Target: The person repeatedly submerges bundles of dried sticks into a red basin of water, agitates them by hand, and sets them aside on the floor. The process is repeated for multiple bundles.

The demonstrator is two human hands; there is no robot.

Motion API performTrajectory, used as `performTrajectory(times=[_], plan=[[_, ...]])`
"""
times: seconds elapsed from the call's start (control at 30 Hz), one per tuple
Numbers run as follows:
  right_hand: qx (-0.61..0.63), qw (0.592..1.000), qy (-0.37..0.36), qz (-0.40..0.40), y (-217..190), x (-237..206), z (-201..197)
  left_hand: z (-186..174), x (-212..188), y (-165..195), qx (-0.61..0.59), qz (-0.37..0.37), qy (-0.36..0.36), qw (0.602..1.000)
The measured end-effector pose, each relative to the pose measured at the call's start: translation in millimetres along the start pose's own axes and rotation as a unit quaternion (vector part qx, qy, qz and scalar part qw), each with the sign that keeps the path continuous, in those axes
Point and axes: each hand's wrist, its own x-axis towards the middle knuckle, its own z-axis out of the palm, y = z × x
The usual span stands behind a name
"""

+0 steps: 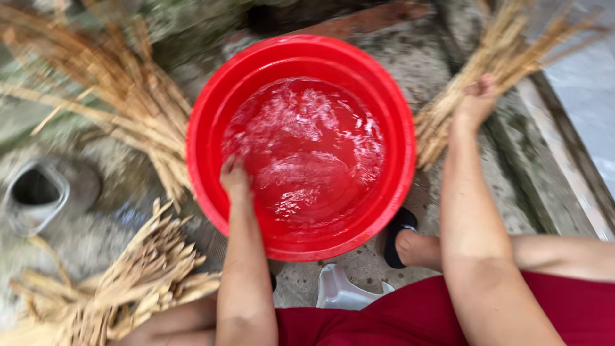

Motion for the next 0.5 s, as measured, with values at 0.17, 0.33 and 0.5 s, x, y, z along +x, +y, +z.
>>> performTrajectory(times=[0.17,0.33,0.5], plan=[[0.066,0.968,-0.202,-0.130,-54.6,-82.8,70.4,-12.0,11.0,32.2,-0.057,0.332,0.050,0.940],[-0.135,0.810,-0.560,0.111,-62.3,-252.0,134.5,-54.8,59.0,67.9,-0.195,0.407,0.096,0.887],[-0.346,0.596,-0.706,0.161,-9.5,-361.9,136.6,-117.3,109.8,77.5,-0.203,0.361,0.203,0.887]])
